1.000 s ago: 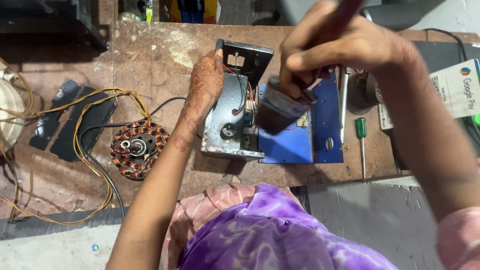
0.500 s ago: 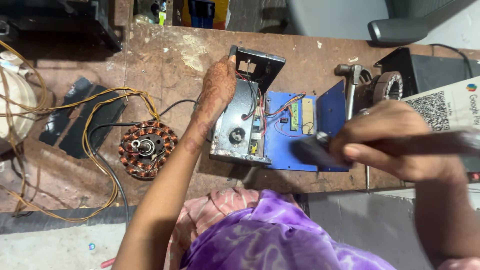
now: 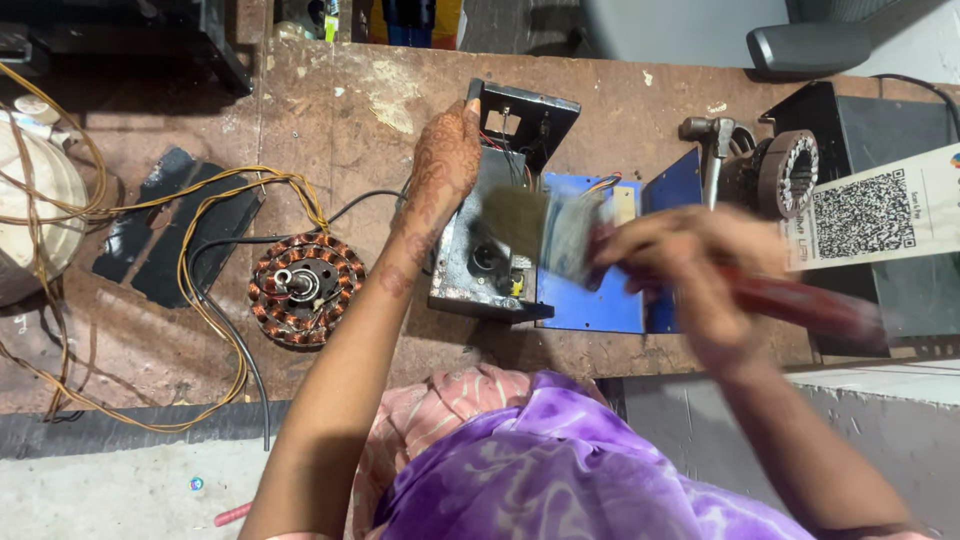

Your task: The person uses a screwdriver to unscrew and open the cover of a blue metal electronics enclosure on a workbench. They then use a paintbrush to brush dust off the internal circuit board and reposition wires and a connector inside the enclosure.

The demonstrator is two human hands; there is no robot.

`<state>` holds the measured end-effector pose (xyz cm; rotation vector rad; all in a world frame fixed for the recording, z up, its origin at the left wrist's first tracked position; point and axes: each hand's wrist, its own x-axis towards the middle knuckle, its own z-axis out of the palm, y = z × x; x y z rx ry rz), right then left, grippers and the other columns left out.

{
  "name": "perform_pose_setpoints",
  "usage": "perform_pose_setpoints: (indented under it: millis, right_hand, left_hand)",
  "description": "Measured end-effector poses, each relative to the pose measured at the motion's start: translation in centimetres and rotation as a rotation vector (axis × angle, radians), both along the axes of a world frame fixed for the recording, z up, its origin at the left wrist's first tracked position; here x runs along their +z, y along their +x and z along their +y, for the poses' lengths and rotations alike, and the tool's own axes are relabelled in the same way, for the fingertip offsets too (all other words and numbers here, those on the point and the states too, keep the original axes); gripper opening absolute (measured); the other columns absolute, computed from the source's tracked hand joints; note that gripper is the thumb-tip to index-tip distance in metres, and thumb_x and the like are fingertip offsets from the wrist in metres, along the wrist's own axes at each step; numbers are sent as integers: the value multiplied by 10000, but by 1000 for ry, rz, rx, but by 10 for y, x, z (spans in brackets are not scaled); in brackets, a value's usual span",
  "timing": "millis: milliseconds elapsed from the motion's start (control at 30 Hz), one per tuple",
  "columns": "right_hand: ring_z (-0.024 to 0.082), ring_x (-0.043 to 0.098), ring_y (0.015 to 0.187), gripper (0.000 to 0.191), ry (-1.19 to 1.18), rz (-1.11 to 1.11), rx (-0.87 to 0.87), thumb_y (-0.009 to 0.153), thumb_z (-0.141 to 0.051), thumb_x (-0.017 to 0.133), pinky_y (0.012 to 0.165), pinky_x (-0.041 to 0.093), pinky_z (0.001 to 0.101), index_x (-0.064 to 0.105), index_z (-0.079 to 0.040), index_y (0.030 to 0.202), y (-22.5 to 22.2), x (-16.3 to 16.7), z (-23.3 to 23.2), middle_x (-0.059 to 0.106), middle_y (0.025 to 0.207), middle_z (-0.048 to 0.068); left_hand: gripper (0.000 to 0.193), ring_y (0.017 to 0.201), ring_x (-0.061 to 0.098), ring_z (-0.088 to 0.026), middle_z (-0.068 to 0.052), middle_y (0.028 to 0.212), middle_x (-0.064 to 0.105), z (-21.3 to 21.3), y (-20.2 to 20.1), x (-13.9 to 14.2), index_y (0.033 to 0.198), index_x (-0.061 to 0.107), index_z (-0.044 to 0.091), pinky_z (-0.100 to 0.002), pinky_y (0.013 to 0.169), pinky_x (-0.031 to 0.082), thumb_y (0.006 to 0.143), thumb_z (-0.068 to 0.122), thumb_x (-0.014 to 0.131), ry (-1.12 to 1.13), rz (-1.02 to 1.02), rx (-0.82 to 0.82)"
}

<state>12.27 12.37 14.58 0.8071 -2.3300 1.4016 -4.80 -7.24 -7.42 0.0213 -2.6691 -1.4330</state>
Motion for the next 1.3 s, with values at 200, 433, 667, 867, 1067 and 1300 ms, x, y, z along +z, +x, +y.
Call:
perform_pose_setpoints:
  millis: [200, 433, 667, 867, 1067, 1300]
  right_hand:
    - [154, 634, 461, 346, -490, -508, -176, 1053, -165, 614, 393, 477, 270, 613, -34, 733, -9, -25, 50, 696, 668, 163]
    - [162, 581, 504, 313, -310, -567, -230, 1038, -263, 638, 388, 418, 256, 583, -37, 829, -13, -47, 32, 689, 729, 153]
    - [129, 645, 512, 239, -410, -171, -174, 1114, -382, 571, 416, 484, 236, 588, -149, 1067, -17, -47, 69, 722, 839, 105]
    - [115, 703, 533, 433, -234, -465, -157, 1048, -488, 537, 383, 493, 282, 643, -88, 921, -60, -78, -38, 733, 719, 58]
    - [115, 655, 422, 548, 205, -647, 16, 1018, -555, 518, 374, 572, 290, 590, -68, 777, -96, -14, -92, 645, 574, 17]
    - [165, 722, 681, 579, -137, -128, 126, 1125, -549, 471, 603, 649, 315, 608, -10, 965, -120, -1, -46, 673, 785, 69]
  left_hand:
    - [480, 944, 693, -420, -247, 955, 711, -1, 2, 4, 1128, 664, 10, -521, 865, 526, 1084, 386, 369, -4, -10, -3]
    - [462, 954, 686, -434, -253, 973, 712, 2, 2, 0, 1149, 655, 20, -531, 866, 522, 1073, 379, 374, 3, -17, 10]
    - [493, 996, 681, -426, -257, 1009, 712, 6, -3, -4, 1176, 647, 9, -523, 889, 513, 1070, 406, 376, 27, -10, 20]
    - [532, 1005, 687, -412, -216, 1036, 738, 3, -5, -10, 1162, 691, 57, -505, 875, 518, 1040, 476, 385, 150, -67, 16]
    - [532, 952, 703, -387, -188, 976, 744, 7, -3, -8, 1107, 711, 79, -499, 852, 531, 1056, 491, 378, 182, -93, 7]
    - [484, 941, 701, -379, -178, 952, 739, 7, -4, -6, 1149, 676, 79, -483, 841, 523, 1045, 468, 408, 214, -38, 56]
